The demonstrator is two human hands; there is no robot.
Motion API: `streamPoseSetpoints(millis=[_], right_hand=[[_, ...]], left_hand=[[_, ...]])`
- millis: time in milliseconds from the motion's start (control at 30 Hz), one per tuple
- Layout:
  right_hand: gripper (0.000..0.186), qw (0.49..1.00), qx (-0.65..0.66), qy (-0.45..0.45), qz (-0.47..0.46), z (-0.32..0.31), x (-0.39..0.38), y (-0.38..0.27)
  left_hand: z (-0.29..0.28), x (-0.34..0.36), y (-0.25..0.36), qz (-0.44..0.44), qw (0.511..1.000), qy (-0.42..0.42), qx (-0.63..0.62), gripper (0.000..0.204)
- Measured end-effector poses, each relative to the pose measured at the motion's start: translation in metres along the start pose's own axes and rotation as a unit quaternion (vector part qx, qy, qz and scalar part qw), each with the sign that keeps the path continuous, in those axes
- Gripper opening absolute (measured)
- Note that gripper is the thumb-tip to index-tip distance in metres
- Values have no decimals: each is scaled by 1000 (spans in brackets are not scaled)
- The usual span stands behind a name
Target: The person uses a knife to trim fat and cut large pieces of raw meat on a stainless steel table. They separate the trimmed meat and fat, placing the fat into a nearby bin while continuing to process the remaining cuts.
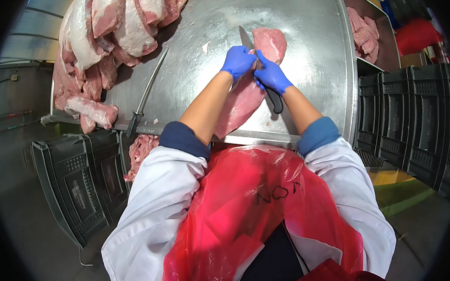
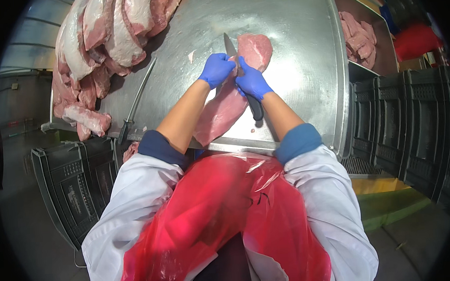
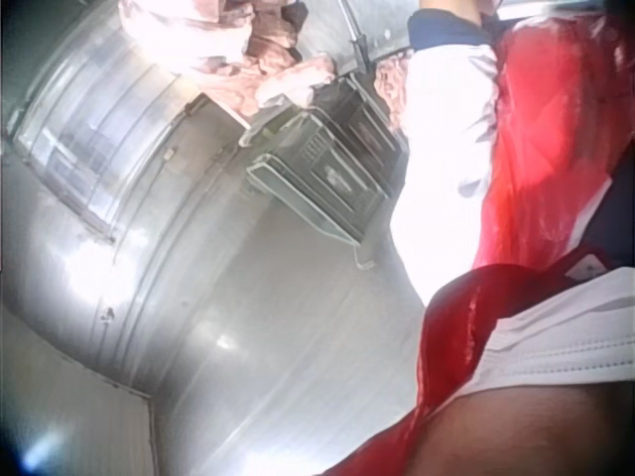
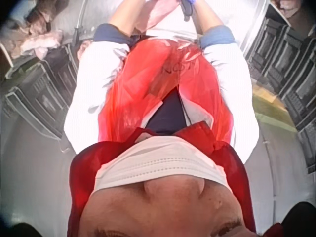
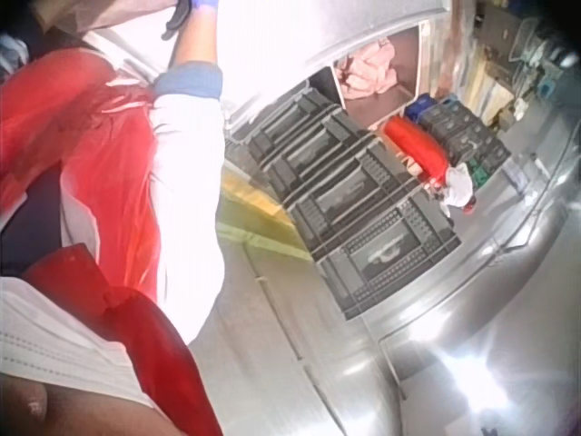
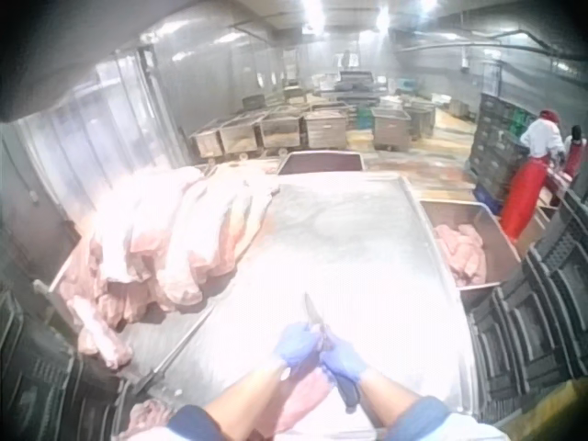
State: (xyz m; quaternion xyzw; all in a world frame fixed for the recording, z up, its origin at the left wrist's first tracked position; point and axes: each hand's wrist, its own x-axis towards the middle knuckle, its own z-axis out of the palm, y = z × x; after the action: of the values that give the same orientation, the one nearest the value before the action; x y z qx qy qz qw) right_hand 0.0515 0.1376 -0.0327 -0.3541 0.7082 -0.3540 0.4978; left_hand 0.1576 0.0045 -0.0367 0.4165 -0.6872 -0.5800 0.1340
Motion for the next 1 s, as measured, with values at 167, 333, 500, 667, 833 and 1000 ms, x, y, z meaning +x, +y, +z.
streamPoseSetpoints(millis=[167, 333, 500, 667, 833, 1000], right_hand=[[78, 997, -7, -79, 23, 7, -88, 5], [74, 998, 56, -6, 15, 25, -17, -2], [75, 997, -29, -74, 18, 34, -122, 17], [82, 997, 37, -47, 37, 49, -80, 4], [79, 993, -24, -114, 24, 53, -117, 2], [74, 982, -87, -161, -45, 70, -102, -15]], left_hand=[[-29, -4, 9, -9, 996, -19, -82, 16], [-30, -38, 53, 48, 970, -139, -195, 13], [-48, -49, 47, 21, 947, -157, -279, 19], [-47, -78, 74, 42, 902, -224, -366, 13], [-81, -81, 72, 61, 845, -212, -487, 7], [-116, -123, 97, 57, 823, -148, -545, 10]])
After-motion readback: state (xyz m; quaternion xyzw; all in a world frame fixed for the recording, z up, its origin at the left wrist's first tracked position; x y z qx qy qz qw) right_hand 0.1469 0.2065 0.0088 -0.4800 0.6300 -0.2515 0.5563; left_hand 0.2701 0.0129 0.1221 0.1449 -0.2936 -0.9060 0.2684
